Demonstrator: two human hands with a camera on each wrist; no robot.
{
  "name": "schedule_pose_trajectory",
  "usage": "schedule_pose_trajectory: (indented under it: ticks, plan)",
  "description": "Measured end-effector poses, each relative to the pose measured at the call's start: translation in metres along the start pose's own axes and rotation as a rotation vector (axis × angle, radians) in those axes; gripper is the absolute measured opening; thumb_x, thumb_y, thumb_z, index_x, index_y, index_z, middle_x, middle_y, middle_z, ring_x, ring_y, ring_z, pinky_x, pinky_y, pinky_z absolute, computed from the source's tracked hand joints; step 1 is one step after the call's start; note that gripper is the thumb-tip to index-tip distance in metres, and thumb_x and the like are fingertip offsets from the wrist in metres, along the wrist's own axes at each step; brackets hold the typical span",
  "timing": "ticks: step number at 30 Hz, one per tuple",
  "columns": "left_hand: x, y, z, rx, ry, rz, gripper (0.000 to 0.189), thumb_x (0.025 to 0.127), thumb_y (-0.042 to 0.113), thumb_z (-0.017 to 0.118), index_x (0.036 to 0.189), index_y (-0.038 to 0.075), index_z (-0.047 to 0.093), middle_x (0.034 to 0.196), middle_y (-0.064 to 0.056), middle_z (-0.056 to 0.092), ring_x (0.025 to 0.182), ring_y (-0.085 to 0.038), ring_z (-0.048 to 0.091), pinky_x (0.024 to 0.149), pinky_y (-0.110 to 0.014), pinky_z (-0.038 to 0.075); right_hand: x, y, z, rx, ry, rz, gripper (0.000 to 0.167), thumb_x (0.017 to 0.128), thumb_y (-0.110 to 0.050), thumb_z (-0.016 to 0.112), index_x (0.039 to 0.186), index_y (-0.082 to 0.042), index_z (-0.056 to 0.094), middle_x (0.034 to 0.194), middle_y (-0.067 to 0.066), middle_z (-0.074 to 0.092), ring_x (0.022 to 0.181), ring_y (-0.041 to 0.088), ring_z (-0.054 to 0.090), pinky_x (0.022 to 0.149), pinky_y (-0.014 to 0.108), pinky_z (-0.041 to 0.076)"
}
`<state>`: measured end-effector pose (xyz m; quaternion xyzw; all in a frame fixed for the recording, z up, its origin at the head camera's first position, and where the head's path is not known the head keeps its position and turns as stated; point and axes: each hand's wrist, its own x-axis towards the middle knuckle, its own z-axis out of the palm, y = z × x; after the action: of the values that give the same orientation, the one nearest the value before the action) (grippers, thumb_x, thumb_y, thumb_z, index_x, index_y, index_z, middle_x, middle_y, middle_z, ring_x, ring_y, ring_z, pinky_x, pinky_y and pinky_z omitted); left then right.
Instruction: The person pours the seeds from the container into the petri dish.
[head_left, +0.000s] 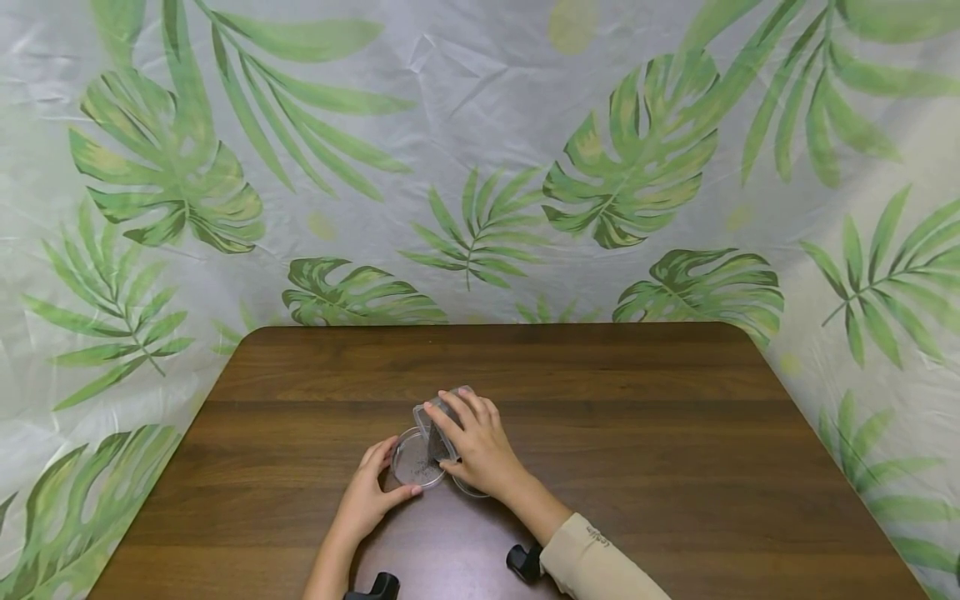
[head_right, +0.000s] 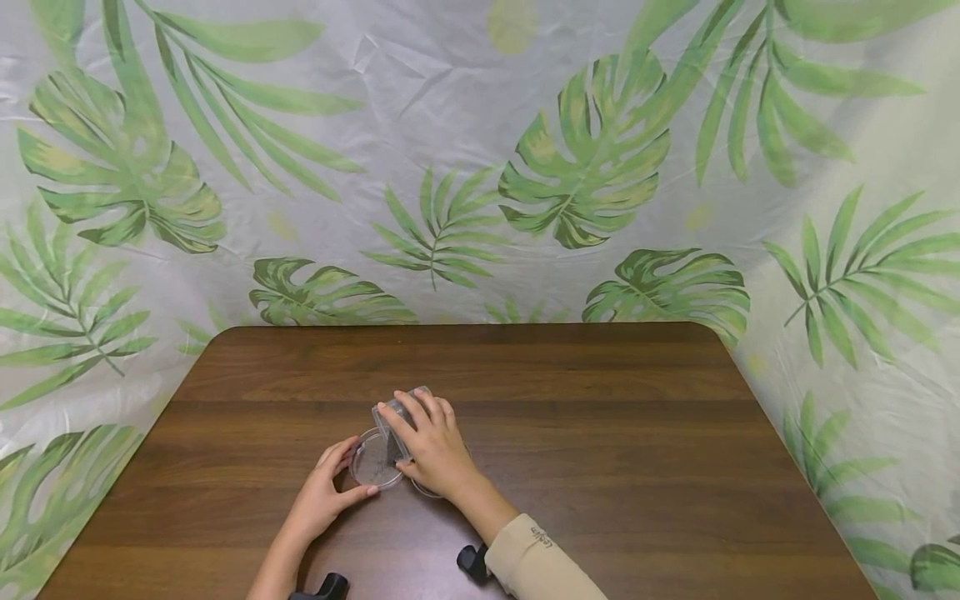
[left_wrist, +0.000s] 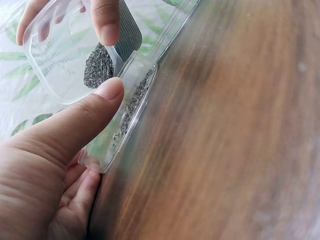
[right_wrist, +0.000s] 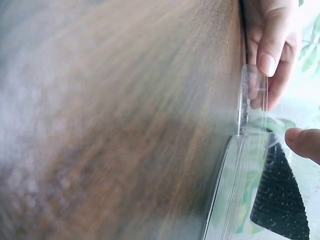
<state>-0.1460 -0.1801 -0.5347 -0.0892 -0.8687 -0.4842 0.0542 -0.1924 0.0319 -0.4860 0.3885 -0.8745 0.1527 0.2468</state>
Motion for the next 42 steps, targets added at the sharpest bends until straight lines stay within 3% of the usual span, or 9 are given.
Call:
schedule_pose_trajectory:
  ticks: [25, 42]
  plan:
    - [0.0006, 0.0038, -0.0006, -0.008, 0.01, 0.005, 0.083, 0.063, 0.025, 0.081, 0.132, 0.0, 0.041, 0.128, -0.016, 0.042, 0.109, -0.033, 0.049, 0.092, -0.04, 0.041, -0.0013, 0.0005, 0.0015, 0.007, 0.019, 0.01, 0.095, 0.059, -0.035, 0.083, 0.137, -0.018, 0.033, 0.138, 0.009, 0.031, 0.126, 0.032, 0.025, 0.1, 0.046, 0.023]
    - [0.001, 0.0018, 0.0, 0.004, 0.02, 0.014, 0.083, 0.062, 0.024, 0.082, 0.131, 0.0, 0.042, 0.127, -0.015, 0.043, 0.107, -0.033, 0.05, 0.091, -0.04, 0.042, -0.0049, 0.0028, 0.0052, 0.071, 0.068, 0.137, 0.1, 0.056, -0.037, 0.084, 0.138, -0.016, 0.031, 0.136, 0.01, 0.033, 0.122, 0.031, 0.029, 0.095, 0.048, 0.028]
